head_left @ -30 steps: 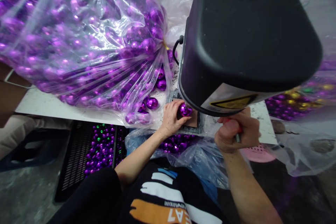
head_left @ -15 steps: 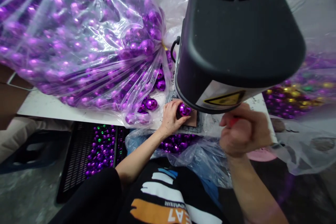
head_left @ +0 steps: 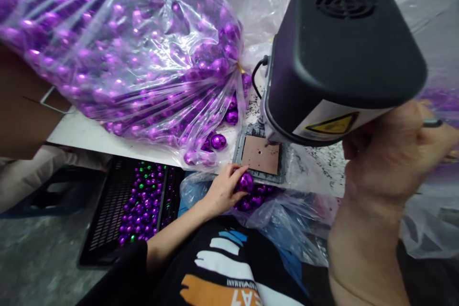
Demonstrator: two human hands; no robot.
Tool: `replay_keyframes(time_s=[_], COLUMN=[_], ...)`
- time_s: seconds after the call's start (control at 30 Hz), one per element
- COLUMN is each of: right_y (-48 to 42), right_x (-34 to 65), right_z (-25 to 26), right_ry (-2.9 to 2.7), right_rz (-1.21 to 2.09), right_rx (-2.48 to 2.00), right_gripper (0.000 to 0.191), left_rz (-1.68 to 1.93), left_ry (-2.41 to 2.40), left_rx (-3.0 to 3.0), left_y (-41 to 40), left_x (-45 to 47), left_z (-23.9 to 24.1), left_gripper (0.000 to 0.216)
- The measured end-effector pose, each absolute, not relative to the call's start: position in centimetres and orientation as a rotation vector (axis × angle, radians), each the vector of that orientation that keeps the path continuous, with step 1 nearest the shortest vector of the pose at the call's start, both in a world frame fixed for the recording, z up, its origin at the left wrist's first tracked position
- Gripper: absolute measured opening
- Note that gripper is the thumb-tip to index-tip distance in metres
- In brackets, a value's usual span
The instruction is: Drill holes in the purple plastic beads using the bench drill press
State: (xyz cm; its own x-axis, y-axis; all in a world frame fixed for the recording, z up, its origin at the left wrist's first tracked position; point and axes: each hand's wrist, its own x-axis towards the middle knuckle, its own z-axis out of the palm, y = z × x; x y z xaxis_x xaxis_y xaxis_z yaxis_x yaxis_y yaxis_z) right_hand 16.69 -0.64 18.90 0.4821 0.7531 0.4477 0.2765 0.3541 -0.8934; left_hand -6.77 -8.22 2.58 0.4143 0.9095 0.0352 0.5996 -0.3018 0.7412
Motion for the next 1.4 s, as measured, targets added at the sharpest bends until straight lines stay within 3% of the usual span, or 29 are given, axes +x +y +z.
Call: replay_keyframes(time_s=[0.1,0.27,0.4,0.57,0.73,0.9,1.1,1.4], right_y=[-0.7,-0.6,-0.5,-0.4,1.0,3.2,4.0,4.2], right_x=[16.5,16.7,16.8,16.8,17.4,18.4,18.4,18.5], right_z=[18.9,18.5,18.3,18.2,18.2,18.8,19.0,18.6], right_ry=[-1.077,-1.111,-1.08,-1.071,-1.117,-1.251,-1.263,-1.253], right_rz=[0.376,0.343,0.33,0.352,0.253,0.199,0.216,0.211], right_rx=[-1.214,-1.21,-1.202,-1.204,-1.239,-1.184,-1.117,-1.101], right_gripper=[0.042,0.045,0.044,0.043,0.051,0.054,0.051,0.05], left_rz=[0.566,0.749,0.457,0.874,0.763,0.755,0.809,0.902], left_ry=[1.313,1.67,1.858,1.39,0.936,0.851,0.943,1.264], left_rx=[2.024,2.199,2.241,1.7,0.96,0.751,0.939,1.749], left_y=[-8.4,-2.5,1.3,1.3,0.4,0.6,0.8,0.3], left_x=[-8.1,-9.9,-10.9,-9.7,-6.9,-6.0,-5.5,-2.7], left_z=[3.7,4.9,4.6,5.0,4.5,3.5,3.3,2.7], left_gripper=[0.085,0.036,0.044,0.057,0.059,0.053,0.059,0.043])
